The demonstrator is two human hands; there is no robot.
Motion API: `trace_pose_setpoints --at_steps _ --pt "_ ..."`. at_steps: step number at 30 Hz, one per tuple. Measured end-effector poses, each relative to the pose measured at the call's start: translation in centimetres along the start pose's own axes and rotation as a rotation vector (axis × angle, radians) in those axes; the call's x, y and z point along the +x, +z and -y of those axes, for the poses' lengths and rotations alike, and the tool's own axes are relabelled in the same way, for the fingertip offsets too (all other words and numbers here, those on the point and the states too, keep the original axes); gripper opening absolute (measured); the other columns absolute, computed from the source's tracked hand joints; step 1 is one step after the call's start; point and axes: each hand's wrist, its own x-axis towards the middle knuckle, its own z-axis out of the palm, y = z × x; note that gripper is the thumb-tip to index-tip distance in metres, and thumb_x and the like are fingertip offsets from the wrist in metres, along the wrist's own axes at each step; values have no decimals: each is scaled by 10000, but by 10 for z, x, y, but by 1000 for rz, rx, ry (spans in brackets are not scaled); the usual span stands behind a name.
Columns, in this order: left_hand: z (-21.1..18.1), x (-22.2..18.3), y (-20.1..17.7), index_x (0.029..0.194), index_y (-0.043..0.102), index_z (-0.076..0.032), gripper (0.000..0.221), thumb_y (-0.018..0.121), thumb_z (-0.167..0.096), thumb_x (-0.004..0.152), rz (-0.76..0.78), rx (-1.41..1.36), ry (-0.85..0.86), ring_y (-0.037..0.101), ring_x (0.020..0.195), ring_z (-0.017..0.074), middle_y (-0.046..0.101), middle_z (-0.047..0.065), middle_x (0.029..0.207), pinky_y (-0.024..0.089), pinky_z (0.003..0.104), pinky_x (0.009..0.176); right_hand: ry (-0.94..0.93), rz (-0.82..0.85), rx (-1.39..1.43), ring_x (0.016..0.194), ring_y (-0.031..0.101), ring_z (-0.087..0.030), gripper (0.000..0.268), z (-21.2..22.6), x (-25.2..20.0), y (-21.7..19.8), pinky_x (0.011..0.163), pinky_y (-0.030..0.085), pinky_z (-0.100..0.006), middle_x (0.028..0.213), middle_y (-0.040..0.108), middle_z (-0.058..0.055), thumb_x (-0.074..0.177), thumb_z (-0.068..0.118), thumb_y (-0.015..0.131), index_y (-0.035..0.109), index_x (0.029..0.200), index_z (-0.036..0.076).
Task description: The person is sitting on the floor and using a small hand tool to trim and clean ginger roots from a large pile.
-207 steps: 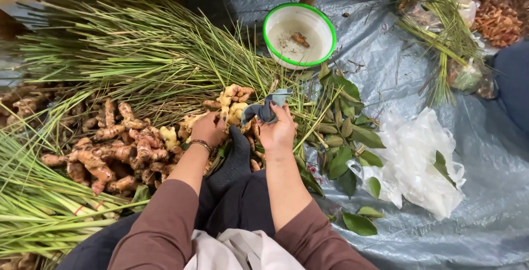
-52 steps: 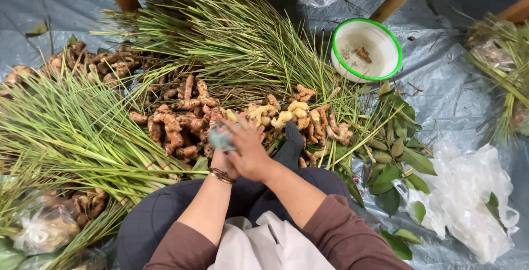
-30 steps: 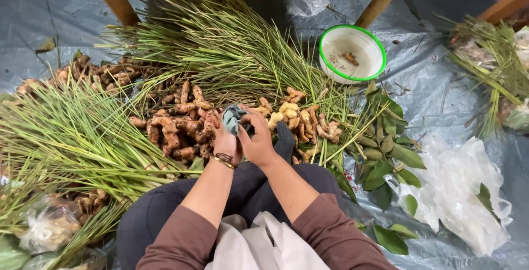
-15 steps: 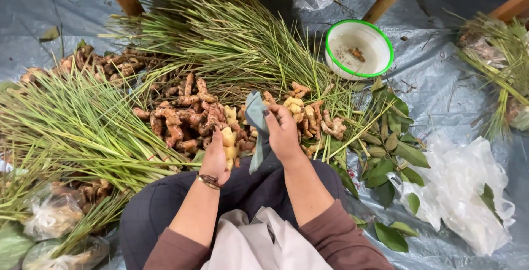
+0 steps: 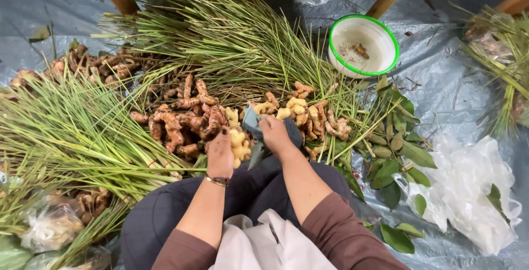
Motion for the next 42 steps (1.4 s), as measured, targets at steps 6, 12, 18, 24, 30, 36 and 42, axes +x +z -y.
trace_pose_setpoints --at_steps 6,12,18,24,30,36,42 --pt "-53 -10 -7 1493 514 -125 729 338 -665 1036 -16 -52 -144 480 1397 306 549 146 1475 367 453 1181 -315 -46 321 1299 552 -289 336 50 -20 14 1145 394 -519 1313 657 -227 1039 114 532 628 1338 -6" --pt "-1 -9 1 1257 545 213 389 373 -105 1115 58 336 383 492 1349 351 622 323 1213 344 338 1165 -417 212 1 1301 532 -463 511 58 -46 39 1063 460 -571 1457 525 -219 1111 346 372 373 1592 174" --pt "12 2 2 1374 582 0 610 538 -512 1046 -32 181 126 586 1271 363 668 238 1282 493 490 1030 -227 21 78 925 711 -355 279 44 -34 42 815 545 -478 931 736 -180 1085 236 426 648 1229 146" --pt "22 17 4 1024 647 -32 358 540 -369 1079 -25 -214 142 617 416 174 731 196 794 578 276 375 402 -63 712 1449 387 -468 747 50 3 6 1119 406 -597 1562 353 -370 1056 345 621 254 1624 26" --pt "21 19 -3 1276 679 -64 405 360 -193 1063 -101 250 137 639 1196 332 721 207 1174 480 477 1062 -261 266 44 1394 420 -502 599 78 -55 30 1162 356 -596 1537 421 -283 1075 343 480 330 1600 97" --pt "23 12 -3 848 683 14 397 442 -236 1041 16 167 339 608 752 211 670 246 731 519 458 760 -223 153 571 1352 509 -238 382 54 -50 49 1159 394 -469 1451 590 -167 1110 159 475 564 1462 41" --pt "6 -8 4 777 685 -15 497 507 -393 1045 191 231 257 639 729 222 703 164 675 537 422 714 174 -88 744 755 597 -160 187 15 -12 33 741 529 -295 830 637 -43 1026 136 563 710 952 47"
